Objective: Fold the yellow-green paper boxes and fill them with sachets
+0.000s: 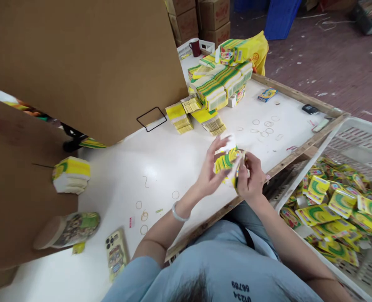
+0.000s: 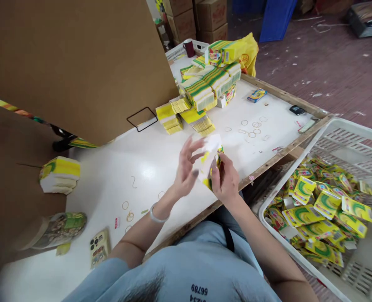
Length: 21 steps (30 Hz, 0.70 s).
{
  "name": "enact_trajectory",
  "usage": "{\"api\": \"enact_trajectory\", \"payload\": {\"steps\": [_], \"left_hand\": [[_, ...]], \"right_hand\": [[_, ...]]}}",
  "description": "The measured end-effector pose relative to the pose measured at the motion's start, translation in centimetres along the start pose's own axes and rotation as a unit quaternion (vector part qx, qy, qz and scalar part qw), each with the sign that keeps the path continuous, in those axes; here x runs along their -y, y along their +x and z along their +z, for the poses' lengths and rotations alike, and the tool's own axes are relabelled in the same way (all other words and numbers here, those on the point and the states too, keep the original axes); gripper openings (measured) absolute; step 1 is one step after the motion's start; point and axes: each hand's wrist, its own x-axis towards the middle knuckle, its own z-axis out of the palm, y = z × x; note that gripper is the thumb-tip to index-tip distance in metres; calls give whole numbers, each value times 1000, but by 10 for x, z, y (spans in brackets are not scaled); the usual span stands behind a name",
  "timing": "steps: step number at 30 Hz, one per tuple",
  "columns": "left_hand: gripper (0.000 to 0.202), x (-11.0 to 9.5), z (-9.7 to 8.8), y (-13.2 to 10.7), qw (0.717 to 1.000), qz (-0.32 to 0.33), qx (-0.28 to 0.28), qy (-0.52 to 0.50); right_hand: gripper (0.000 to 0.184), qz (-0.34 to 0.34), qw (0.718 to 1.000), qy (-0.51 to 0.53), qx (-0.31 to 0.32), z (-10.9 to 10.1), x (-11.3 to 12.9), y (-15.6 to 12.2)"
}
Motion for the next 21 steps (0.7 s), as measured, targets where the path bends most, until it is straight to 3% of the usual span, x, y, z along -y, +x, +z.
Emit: {"api": "enact_trajectory", "payload": {"steps": [2,5,8,11,13,17,21], "left_hand": [[93,3,13,-20,997,-1,63,-49],[92,7,31,-48,986,-38,133,-91],[81,9,38,-63,985,-82,103,-110],[95,6,32,-67,984,-108,69,-126],[93,2,26,-67,980,-140,69,-123],[66,-6,19,-67,970,-206,53,-115],[60,-12,25,-74,947,-292,28,-128]], "right_hand": [[38,-23,1000,-6,-8,-5,6,-5],[33,-29,998,-37,-30,-8,18,-9],[33,-13,999,-31,-5,-10,25,-12],[37,-15,999,3,45,-16,25,-16],[36,9,998,17,61,-19,24,-18],[31,99,992,53,59,-21,23,-22],[23,243,958,147,35,-19,25,-29]]}}
